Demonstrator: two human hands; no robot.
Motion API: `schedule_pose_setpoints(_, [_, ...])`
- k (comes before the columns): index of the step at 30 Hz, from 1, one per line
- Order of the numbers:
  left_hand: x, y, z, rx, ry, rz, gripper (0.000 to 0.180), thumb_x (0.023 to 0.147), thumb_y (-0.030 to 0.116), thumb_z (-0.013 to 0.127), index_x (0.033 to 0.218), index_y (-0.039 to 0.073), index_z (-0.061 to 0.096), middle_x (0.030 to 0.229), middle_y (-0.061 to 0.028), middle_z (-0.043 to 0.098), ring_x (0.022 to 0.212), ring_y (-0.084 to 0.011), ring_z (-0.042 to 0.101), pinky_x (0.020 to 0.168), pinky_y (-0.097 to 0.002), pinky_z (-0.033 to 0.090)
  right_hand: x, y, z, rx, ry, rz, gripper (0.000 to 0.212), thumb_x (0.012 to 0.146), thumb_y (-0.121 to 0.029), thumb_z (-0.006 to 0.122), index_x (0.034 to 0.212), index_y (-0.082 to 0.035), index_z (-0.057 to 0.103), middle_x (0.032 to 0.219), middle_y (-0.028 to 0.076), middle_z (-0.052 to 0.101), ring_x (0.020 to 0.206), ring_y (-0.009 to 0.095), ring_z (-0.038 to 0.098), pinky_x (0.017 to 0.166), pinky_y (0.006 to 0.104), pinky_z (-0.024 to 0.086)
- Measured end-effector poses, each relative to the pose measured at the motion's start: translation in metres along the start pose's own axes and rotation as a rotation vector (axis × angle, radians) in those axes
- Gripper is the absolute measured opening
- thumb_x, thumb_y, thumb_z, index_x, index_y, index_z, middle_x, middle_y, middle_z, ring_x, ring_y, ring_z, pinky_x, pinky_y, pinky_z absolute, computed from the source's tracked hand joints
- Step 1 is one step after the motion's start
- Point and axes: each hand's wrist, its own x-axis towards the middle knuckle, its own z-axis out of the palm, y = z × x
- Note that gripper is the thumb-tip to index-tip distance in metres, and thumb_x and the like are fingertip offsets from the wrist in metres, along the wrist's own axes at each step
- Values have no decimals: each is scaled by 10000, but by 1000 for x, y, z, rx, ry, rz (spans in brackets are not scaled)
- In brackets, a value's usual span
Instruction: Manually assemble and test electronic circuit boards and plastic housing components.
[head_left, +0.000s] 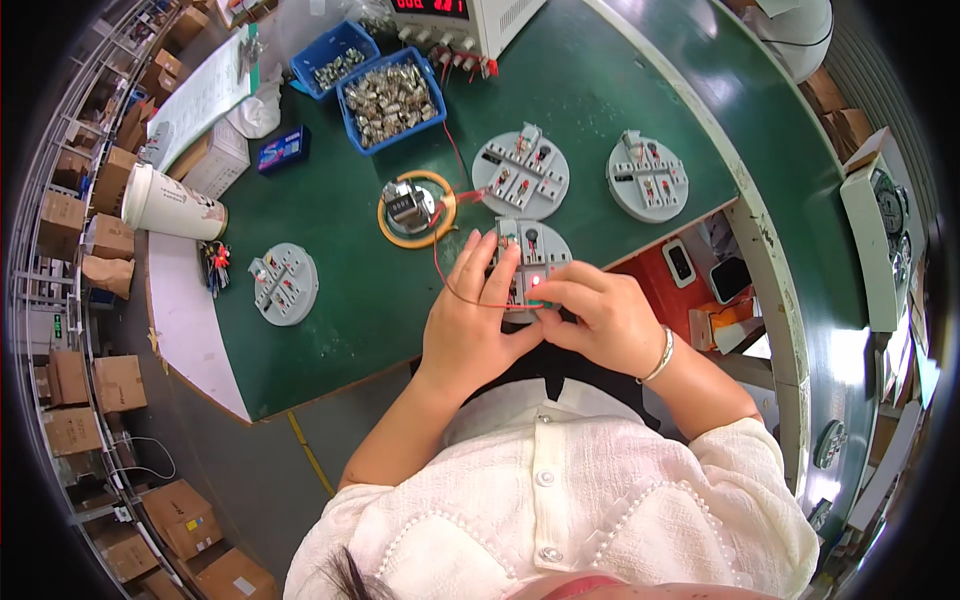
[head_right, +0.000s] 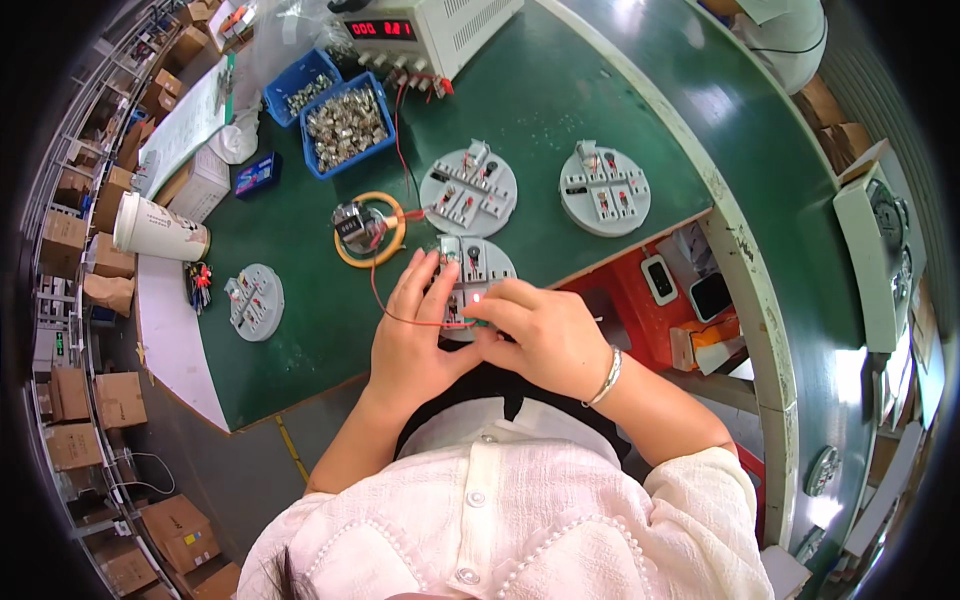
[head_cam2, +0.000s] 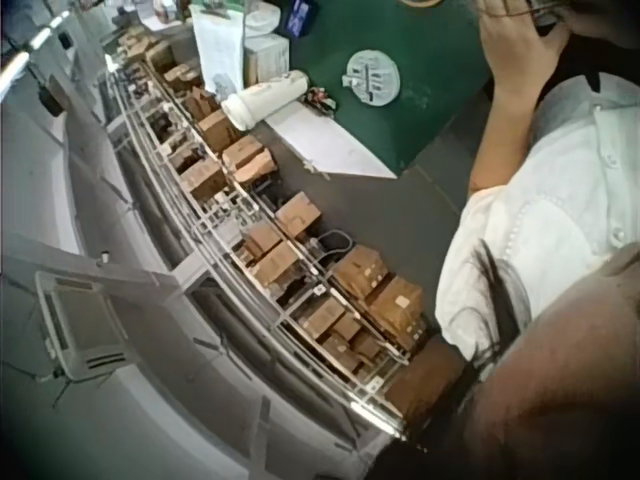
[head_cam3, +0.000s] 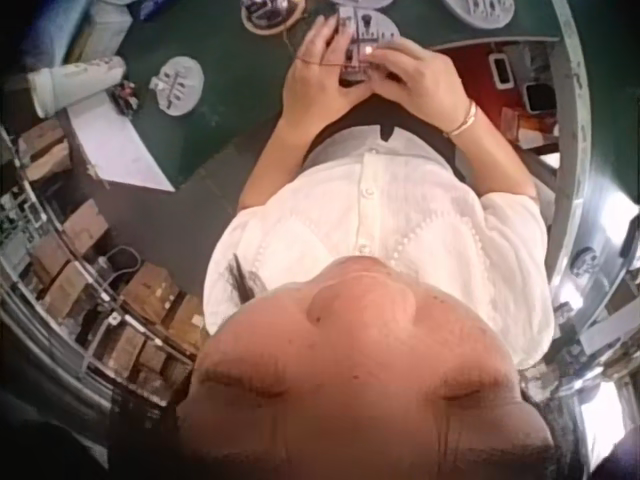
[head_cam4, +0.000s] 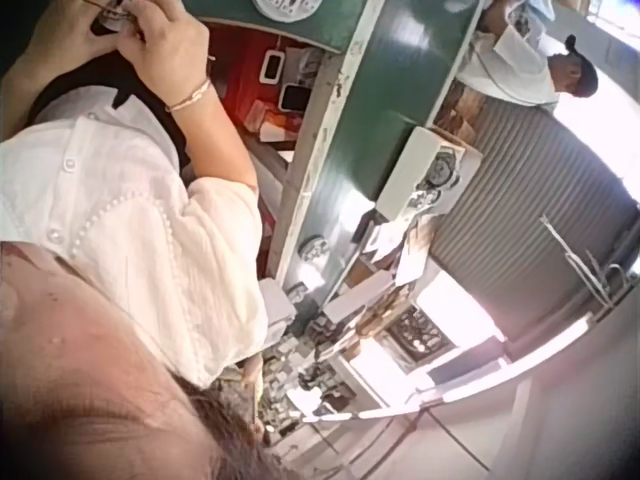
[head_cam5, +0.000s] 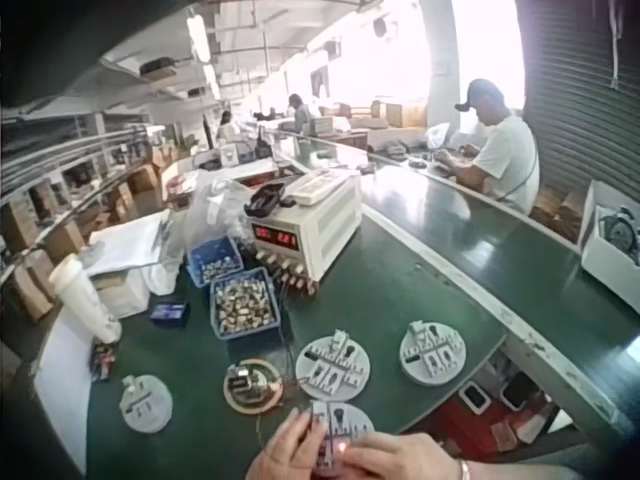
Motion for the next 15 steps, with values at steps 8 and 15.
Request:
schedule_pose_setpoints(8, [4,-2,-1,6,-23,-17,855,749,367,894,1476,98,533,1508,-201,491,1402,-443,501,1082,-507,503,0,-1,5,-67,-1,-51,268,804,-41,784,1068,-72,753,982,71,688,699,208,692,594,322,561])
schedule_pose_setpoints(15, [6,1,-2,46,-9,-1,838,740,394,911,1434,75,566,1490,-221,512,1390,-448,515,1079,-501,510,15,19,-19,199,3,220,284,810,7,760,1086,-59,766,988,69,689,655,151,631,586,280,519])
